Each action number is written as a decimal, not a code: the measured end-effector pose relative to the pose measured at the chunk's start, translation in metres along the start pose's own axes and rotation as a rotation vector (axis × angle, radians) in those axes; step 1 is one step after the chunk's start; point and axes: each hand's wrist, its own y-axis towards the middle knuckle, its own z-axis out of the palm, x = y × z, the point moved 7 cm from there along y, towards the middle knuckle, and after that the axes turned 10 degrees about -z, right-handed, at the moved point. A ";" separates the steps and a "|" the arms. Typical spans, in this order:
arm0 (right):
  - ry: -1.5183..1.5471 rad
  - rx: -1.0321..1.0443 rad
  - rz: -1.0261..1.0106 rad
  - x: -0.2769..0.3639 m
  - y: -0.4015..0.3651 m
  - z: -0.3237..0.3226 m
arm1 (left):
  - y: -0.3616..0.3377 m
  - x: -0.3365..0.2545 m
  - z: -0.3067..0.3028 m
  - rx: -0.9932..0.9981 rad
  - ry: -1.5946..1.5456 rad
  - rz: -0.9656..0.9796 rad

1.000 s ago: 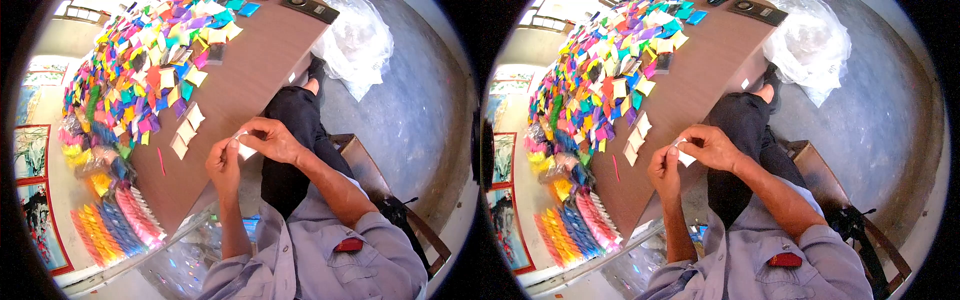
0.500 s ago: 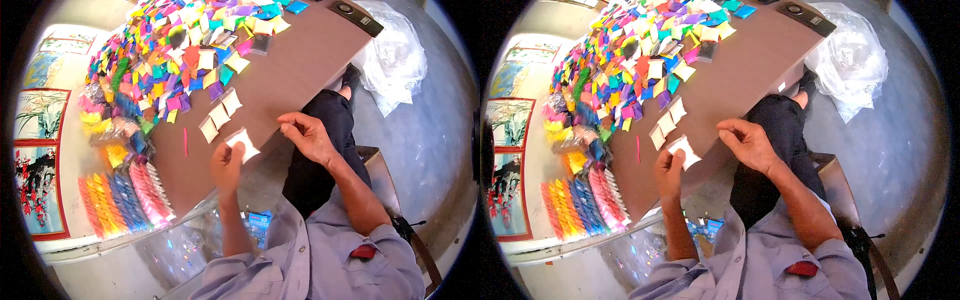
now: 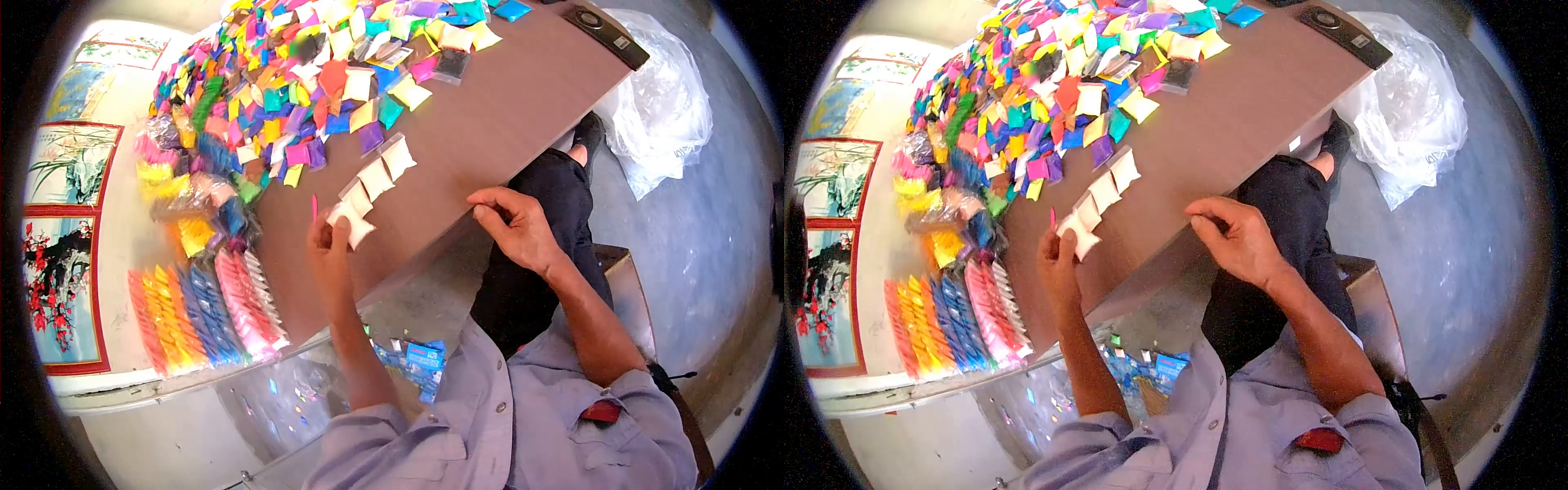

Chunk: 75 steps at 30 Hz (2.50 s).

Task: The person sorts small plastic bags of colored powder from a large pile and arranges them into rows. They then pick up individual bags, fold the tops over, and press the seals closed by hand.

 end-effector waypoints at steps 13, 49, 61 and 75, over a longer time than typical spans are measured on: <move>-0.103 0.034 -0.197 0.011 0.004 0.003 | -0.035 0.000 0.051 0.134 0.084 -0.069; -0.515 0.181 -0.638 0.054 -0.009 0.049 | 0.052 0.020 -0.074 -0.186 0.906 0.155; -0.545 0.388 -0.707 0.039 0.009 0.115 | -0.015 -0.008 -0.041 -0.052 0.527 0.131; -0.563 0.366 -0.729 0.040 -0.002 0.111 | -0.034 0.003 -0.003 0.117 0.552 0.239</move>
